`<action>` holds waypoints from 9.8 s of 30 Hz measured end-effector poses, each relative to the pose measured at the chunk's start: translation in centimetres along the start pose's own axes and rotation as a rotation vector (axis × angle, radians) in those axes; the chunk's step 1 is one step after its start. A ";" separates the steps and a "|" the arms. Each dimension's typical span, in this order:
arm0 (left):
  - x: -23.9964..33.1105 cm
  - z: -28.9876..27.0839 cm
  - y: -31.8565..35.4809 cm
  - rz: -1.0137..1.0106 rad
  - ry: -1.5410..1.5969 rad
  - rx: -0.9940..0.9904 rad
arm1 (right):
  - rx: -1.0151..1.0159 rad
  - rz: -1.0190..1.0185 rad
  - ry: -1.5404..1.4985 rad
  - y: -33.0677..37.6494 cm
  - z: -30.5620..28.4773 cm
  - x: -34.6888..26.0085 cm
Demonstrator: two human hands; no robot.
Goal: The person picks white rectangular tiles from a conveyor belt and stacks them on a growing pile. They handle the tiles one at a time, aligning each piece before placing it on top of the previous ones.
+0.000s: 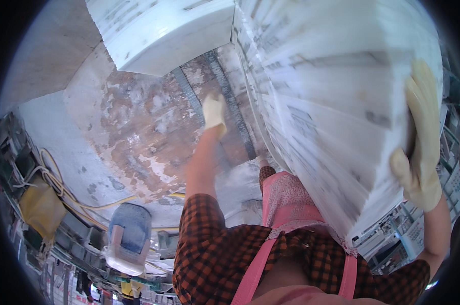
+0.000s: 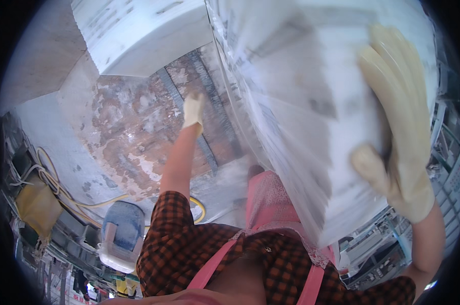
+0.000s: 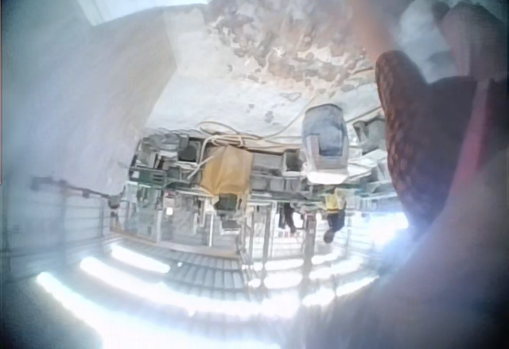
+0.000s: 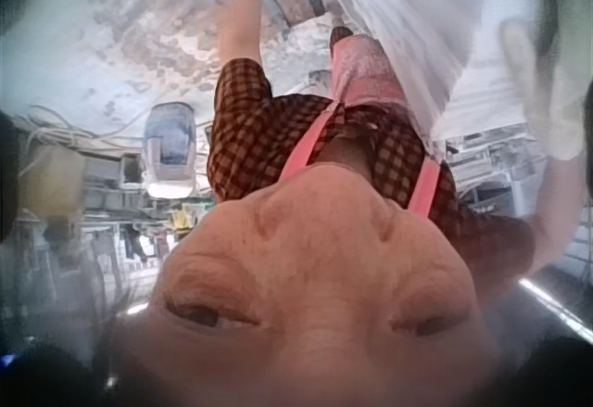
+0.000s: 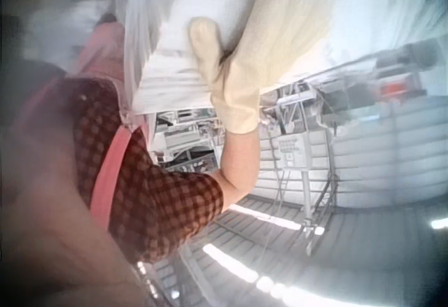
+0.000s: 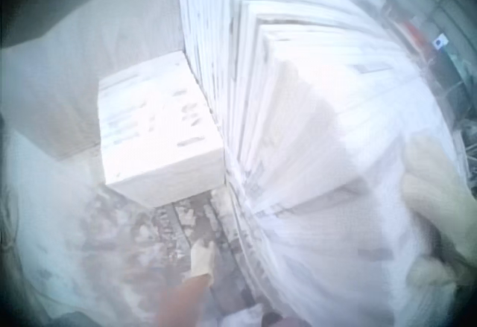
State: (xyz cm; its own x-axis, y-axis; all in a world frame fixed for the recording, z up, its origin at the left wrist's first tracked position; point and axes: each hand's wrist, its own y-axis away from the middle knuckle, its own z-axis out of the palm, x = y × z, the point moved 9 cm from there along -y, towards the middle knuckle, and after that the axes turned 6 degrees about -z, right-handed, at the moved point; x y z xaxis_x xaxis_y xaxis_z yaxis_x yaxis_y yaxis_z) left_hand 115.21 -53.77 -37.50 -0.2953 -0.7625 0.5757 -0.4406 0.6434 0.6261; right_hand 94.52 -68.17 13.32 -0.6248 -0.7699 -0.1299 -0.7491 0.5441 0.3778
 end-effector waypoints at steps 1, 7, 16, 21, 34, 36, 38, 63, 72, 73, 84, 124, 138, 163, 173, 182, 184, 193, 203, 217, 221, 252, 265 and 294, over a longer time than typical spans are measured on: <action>-0.6 0.9 2.0 -0.035 0.126 -0.061 | 0.018 -0.005 -0.010 -0.1 -0.3 -0.3; -7.0 -0.6 10.6 -0.252 0.149 -0.103 | 0.221 -0.061 -0.070 -0.1 -2.3 -2.2; -14.2 -6.6 22.4 -0.485 0.501 -0.052 | 0.526 -0.158 -0.100 1.9 -2.9 -2.4; -15.7 -7.4 27.4 -0.471 0.465 0.015 | 0.623 -0.240 -0.066 2.9 -1.8 -2.0; -18.4 -10.0 53.4 -0.324 0.863 0.656 | 0.799 -0.310 -0.037 5.5 -2.0 -2.5; -21.2 -8.9 60.3 -0.375 0.857 0.852 | 0.872 -0.364 -0.008 6.1 -2.0 -3.0; -24.1 -5.0 66.5 -0.367 1.009 0.904 | 0.859 -0.268 0.111 6.1 -2.1 -3.5; -23.9 37.0 120.3 -0.827 1.043 1.993 | 0.265 -1.341 -0.083 43.3 23.6 -28.3; -28.1 55.3 144.8 -1.896 0.141 1.544 | 0.058 -0.988 0.247 53.4 38.8 -17.4; -28.4 56.9 146.1 -1.990 0.037 1.466 | 0.065 -0.944 0.210 54.5 39.1 -16.2; -29.0 65.3 146.5 -2.051 0.032 1.268 | 0.126 -0.869 -0.178 60.3 41.1 -14.9; -18.0 86.5 149.8 -2.236 0.460 0.901 | -0.190 -0.562 -0.682 58.1 49.9 11.7; -17.5 85.7 149.3 -2.190 0.530 0.919 | -0.237 -0.431 -0.449 57.2 53.7 19.3; -17.0 85.2 149.2 -2.204 0.507 0.885 | -0.152 -0.541 -0.380 57.7 50.9 16.4; -17.1 85.2 149.3 -2.207 0.516 0.877 | -0.116 -0.563 -0.500 58.2 51.1 15.8; -16.9 85.0 149.2 -2.214 0.536 0.862 | -0.224 -0.509 -0.436 58.9 51.4 15.8; -16.9 85.1 149.2 -2.217 0.533 0.862 | -0.238 -0.511 -0.443 59.2 51.5 15.8; -16.5 84.7 149.1 -2.232 0.504 0.832 | -0.237 -0.451 -0.580 59.3 51.9 16.2; -16.7 84.8 149.2 -2.213 0.541 0.878 | -0.220 -0.465 -0.550 58.4 52.1 16.5; -19.1 85.5 149.0 -2.186 -0.031 1.135 | -0.313 -0.704 -0.543 51.5 55.6 17.2; -17.5 85.8 149.0 -2.166 0.394 1.173 | -0.314 -0.773 -0.322 47.4 58.0 18.1; -29.3 103.0 161.5 -1.082 1.986 1.977 | -0.350 -0.911 -0.411 73.7 52.3 -7.4; -16.3 90.0 168.2 -0.996 1.767 2.244 | -0.313 -0.709 -0.220 75.1 54.3 -4.6; 1.6 37.5 158.6 -1.430 0.496 1.763 | -0.338 -0.824 -0.657 45.4 31.3 -22.6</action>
State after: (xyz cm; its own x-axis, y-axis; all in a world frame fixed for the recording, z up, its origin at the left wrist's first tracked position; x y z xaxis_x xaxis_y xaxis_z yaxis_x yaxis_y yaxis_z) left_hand 13.01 44.48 43.02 0.7919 -0.2671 0.5491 -0.2283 -0.9636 -0.1393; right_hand 67.74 -15.58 4.75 -0.0324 -0.4735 -0.8802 -0.9534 -0.2497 0.1695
